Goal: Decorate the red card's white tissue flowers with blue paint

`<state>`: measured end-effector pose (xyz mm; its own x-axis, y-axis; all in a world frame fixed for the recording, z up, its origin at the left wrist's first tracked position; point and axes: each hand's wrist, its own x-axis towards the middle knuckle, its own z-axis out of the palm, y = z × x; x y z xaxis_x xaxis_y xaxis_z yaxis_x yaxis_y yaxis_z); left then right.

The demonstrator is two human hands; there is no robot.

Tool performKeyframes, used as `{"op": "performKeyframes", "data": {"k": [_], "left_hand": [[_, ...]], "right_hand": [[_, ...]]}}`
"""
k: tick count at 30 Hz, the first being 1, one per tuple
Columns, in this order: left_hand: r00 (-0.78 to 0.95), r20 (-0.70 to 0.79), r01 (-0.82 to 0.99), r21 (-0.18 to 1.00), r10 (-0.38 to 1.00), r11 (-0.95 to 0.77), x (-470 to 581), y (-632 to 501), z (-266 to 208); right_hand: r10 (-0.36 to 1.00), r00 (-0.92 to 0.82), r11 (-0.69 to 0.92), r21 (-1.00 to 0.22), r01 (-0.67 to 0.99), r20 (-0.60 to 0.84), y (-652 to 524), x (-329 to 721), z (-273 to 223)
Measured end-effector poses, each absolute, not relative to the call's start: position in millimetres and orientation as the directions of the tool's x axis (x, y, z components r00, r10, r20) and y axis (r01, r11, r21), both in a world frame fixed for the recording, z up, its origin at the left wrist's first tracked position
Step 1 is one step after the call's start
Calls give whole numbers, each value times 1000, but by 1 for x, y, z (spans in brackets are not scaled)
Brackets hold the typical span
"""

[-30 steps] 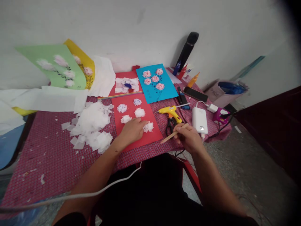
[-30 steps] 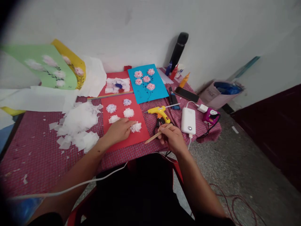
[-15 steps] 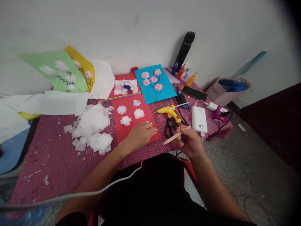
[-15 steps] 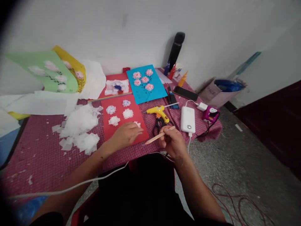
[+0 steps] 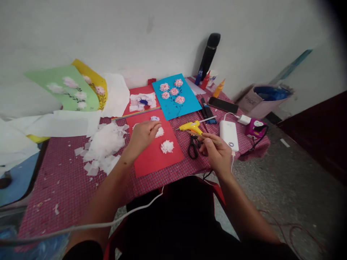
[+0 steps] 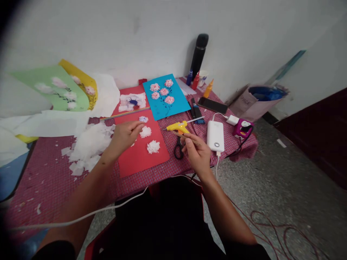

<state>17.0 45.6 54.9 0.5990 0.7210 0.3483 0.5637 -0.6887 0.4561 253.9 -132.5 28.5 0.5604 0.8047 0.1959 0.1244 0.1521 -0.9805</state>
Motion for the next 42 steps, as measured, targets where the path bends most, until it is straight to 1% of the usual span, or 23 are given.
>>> {"op": "performKeyframes", "data": {"k": [2, 3, 4, 6, 8, 12, 13, 15, 21, 22, 24, 26, 29, 32, 35, 39, 42], "left_hand": [[569, 331, 566, 507, 753, -650, 23, 52, 58], [578, 311, 571, 506, 754, -646, 27, 55, 59], [617, 275, 576, 481, 738, -661, 33, 58, 59], [717, 170, 588, 374, 676, -717, 46, 63, 57], [771, 66, 599, 264, 634, -756, 59, 68, 52], [754, -67, 657, 65, 653, -751, 80, 75, 40], [749, -83, 662, 43, 657, -749, 83, 76, 38], [749, -100, 660, 22, 656, -751, 88, 76, 35], [781, -142, 619, 36, 609, -785, 95, 72, 35], [794, -149, 602, 52, 589, -797, 93, 71, 36], [828, -131, 559, 126, 545, -819, 87, 69, 42], [850, -32, 513, 286, 526, -810, 79, 68, 52], [792, 121, 491, 457, 598, -742, 66, 64, 75], [733, 191, 442, 596, 653, -671, 58, 54, 100], [688, 250, 367, 690, 681, -624, 54, 40, 120], [627, 284, 250, 808, 725, -533, 47, 27, 135], [561, 315, 201, 845, 765, -495, 42, 26, 136]], "right_hand": [[820, 530, 151, -975, 166, 217, -127, 254, 24], [832, 508, 152, -972, 177, 222, -124, 254, 21], [842, 489, 152, -970, 187, 227, -121, 254, 18], [851, 472, 150, -967, 205, 232, -118, 254, 12], [852, 472, 144, -969, 203, 226, -118, 253, 7], [853, 483, 146, -979, 140, 196, -128, 249, 3], [852, 489, 144, -982, 125, 187, -131, 249, 2], [852, 497, 130, -985, 110, 168, -136, 248, 2], [833, 531, 132, -988, 79, 154, -144, 250, 5], [829, 537, 140, -987, 75, 158, -145, 250, 6], [820, 549, 150, -986, 68, 163, -149, 252, 10], [812, 561, 147, -987, 65, 158, -152, 253, 15], [805, 574, 141, -988, 60, 149, -155, 253, 19], [807, 574, 144, -989, 43, 143, -154, 252, 19], [817, 554, 169, -985, 36, 160, -151, 249, 16], [821, 540, 179, -981, 69, 187, -147, 250, 13], [840, 503, 165, -979, 120, 203, -140, 250, 10]]}}
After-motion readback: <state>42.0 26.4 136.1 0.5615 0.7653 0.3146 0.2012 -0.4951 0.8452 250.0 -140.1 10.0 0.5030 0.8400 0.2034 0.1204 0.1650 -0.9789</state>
